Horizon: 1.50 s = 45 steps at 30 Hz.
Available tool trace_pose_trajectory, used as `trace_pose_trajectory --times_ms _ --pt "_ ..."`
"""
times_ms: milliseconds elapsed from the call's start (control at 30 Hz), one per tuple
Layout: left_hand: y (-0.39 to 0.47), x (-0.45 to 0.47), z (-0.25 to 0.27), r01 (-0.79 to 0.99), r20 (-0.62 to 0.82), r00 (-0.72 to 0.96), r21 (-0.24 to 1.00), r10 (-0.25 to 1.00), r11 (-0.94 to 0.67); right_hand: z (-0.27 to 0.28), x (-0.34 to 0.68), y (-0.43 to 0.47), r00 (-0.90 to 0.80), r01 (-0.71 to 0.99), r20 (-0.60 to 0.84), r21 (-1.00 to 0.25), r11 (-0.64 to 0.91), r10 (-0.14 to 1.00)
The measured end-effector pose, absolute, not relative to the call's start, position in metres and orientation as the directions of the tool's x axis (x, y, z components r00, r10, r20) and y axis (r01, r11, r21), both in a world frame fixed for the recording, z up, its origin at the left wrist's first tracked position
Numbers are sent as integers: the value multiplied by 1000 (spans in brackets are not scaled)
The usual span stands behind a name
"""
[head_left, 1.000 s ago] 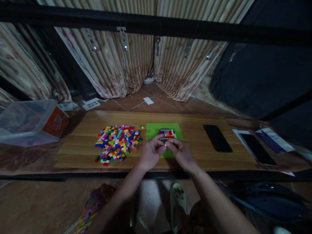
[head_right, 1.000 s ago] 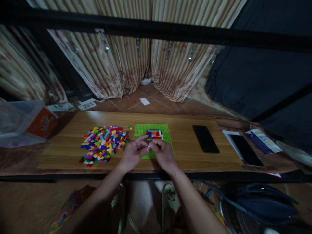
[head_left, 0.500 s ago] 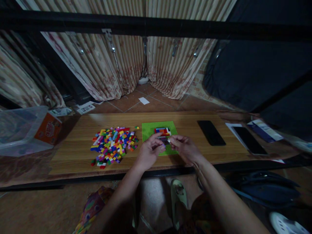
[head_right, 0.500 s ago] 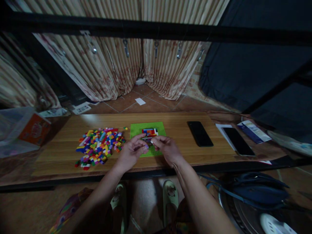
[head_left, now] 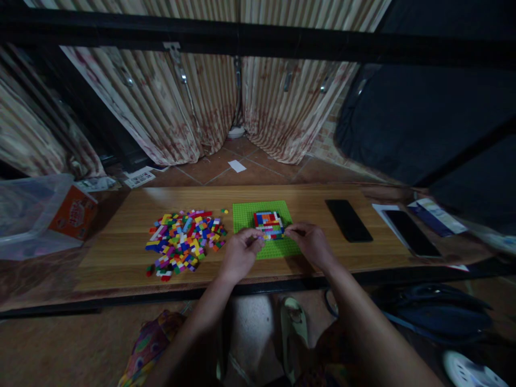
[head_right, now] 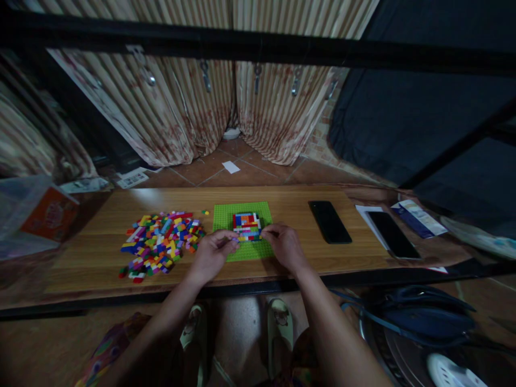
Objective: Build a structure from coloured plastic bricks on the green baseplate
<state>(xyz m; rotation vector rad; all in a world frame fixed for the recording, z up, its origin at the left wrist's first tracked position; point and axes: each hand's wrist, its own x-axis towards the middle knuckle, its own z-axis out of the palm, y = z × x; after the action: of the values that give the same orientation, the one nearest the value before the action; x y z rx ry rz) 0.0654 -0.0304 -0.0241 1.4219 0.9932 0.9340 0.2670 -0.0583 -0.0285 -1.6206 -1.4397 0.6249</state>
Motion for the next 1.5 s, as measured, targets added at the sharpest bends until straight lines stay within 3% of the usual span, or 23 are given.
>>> trace_pose_trajectory --times_ms 333,700,1133,1500 --pt "-29 66 -24 168 58 333 979 941 -120 -33 266 -57 208 486 115 -874 -1 971" --pt "-30 66 -24 162 57 358 979 932 -122 -38 266 -51 242 442 91 -896 -26 966" --pt "-37 78 -20 336 275 338 858 900 -388 -39 263 -48 272 405 86 -914 -33 959" --pt "-34 106 -29 487 366 232 758 901 -433 -36 273 -52 366 268 9 -959 -96 931"
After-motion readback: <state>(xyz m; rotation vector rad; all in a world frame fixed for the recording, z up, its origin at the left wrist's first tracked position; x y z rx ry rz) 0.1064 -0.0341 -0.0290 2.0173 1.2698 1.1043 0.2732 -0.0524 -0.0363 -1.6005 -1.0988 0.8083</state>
